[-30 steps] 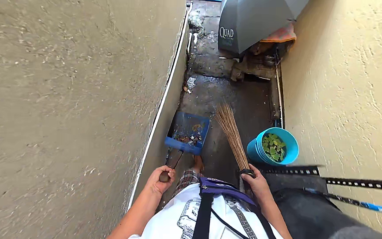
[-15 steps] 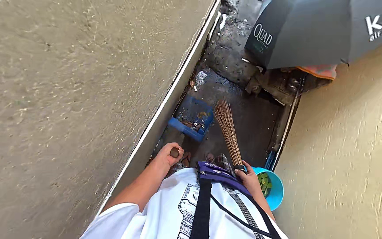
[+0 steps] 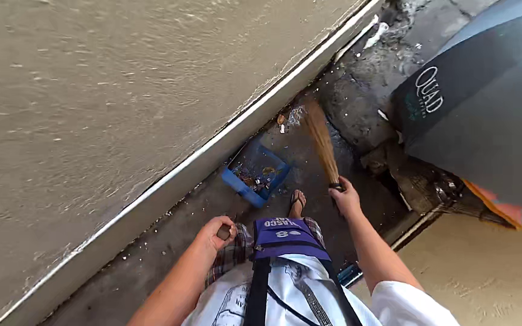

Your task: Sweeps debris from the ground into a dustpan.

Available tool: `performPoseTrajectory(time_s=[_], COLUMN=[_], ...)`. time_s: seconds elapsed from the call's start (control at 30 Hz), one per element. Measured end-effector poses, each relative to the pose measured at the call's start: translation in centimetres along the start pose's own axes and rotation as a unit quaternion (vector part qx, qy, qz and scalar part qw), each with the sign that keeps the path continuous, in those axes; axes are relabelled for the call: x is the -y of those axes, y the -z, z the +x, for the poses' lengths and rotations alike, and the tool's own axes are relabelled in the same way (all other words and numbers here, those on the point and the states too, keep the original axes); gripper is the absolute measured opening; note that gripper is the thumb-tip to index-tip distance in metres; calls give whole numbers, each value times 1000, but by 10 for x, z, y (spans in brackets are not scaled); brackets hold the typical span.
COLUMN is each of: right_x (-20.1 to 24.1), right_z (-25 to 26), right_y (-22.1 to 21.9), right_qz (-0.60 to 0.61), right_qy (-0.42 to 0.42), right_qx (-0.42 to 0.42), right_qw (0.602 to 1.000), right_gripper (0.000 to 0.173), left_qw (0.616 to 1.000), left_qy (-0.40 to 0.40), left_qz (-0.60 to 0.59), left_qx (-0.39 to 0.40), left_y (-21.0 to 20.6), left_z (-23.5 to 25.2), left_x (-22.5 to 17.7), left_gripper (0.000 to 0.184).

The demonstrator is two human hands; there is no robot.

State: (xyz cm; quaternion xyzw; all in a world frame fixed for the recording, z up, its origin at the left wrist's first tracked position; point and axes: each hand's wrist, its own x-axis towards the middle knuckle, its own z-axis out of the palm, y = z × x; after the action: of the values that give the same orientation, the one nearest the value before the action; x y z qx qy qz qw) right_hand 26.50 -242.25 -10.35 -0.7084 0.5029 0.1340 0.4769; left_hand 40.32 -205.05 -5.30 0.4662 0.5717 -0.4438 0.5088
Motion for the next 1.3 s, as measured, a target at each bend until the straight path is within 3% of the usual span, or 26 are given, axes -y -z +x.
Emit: performPoseTrajectory(time_s=[0.1, 0.2, 0.3, 0.43, 0.53, 0.67, 0.77, 0.83, 0.93, 1.03, 1.1, 1.2, 1.3], right_x=[18, 39, 24, -23, -30, -28, -21, -13, -9, -22, -26, -18, -8], right_z=[94, 173, 224, 197, 141, 94, 98, 128, 186, 199, 179, 145, 139], right_y=[21, 18, -2, -13, 40, 132, 161, 156, 105, 40, 26, 86, 159], right_qz=[16, -98, -233, -337, -329, -199, -145, -174, -231, -305, -316, -215, -87], right_qy=[2, -20, -19, 38, 58, 6, 0, 12, -26, -46, -38, -48, -51], right_qx=[-27, -35, 57, 262, 344, 330, 224, 144, 86, 195, 305, 358, 281], right_qw=[1000, 994, 971, 904, 878, 923, 964, 974, 969, 931, 898, 907, 954], right_gripper=[71, 77, 76, 75, 71, 75, 73, 70, 75, 75, 74, 71, 72], left_qw=[998, 995, 993, 990, 990, 991, 991, 991, 991, 989, 989, 989, 990], left_qy=[6, 6, 2, 1, -1, 0, -1, -4, 3, 10, 13, 19, 13], left_qz=[14, 27, 10, -19, -28, -29, -33, -34, -35, -51, -56, -49, -46], left_qx=[-55, -92, -121, -138, -136, -130, -128, -126, -130, -136, -138, -135, -134], left_y=[-45, -92, -132, -162, -167, -162, -156, -153, -152, -158, -157, -153, -159], left_z=[-7, -11, -12, -14, -13, -11, -7, -6, -5, -4, -3, -3, -3], left_x=[12, 17, 17, 7, -2, -9, -9, -9, -9, -10, -12, -14, -18], left_gripper=[7, 8, 12, 11, 12, 11, 12, 13, 13, 13, 13, 13, 12])
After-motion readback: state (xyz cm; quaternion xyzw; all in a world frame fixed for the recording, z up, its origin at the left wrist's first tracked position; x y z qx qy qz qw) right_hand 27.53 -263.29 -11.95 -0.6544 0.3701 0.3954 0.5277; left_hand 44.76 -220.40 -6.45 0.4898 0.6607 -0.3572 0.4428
